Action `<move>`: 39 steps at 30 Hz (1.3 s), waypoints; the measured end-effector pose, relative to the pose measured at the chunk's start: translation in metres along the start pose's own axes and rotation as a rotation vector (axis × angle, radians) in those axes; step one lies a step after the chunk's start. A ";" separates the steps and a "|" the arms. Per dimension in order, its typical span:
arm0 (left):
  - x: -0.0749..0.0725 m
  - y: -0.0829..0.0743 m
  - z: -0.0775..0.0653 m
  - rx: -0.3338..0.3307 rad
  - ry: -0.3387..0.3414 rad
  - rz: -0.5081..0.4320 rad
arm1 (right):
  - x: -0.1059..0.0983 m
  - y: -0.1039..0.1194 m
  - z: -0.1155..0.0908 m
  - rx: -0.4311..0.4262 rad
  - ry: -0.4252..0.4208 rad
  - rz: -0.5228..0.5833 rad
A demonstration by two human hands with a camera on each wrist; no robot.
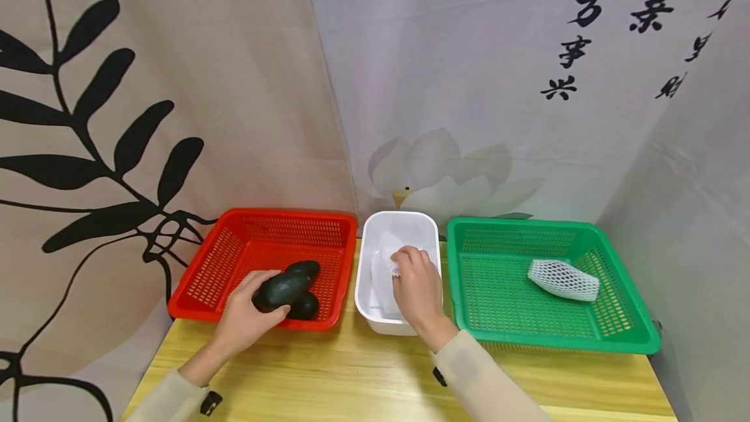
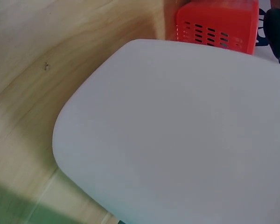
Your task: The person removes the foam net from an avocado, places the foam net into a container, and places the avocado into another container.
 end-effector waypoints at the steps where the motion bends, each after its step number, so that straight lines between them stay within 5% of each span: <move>1: -0.001 0.000 0.000 0.000 0.000 -0.002 | 0.002 0.001 -0.001 0.004 0.031 -0.003; 10: -0.005 0.005 0.000 -0.010 -0.004 0.000 | 0.015 0.007 -0.011 0.034 0.301 -0.019; 16: -0.007 0.006 0.002 0.001 -0.011 0.021 | 0.013 0.012 -0.015 0.027 0.389 -0.020; 30: -0.016 0.018 0.013 -0.034 -0.041 0.078 | -0.011 0.010 -0.010 -0.020 0.315 0.071; 39: -0.030 0.042 0.024 -0.084 -0.058 0.125 | -0.038 -0.011 -0.001 -0.035 0.264 0.070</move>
Point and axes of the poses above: each hand's wrist, its own z-axis towards the middle knuckle, its own x-axis out of the palm, y = z × x, the point moved 6 cm from there along z, towards the middle knuckle, and after that the axes turned 14 degrees about -y, right-handed, at the moved point
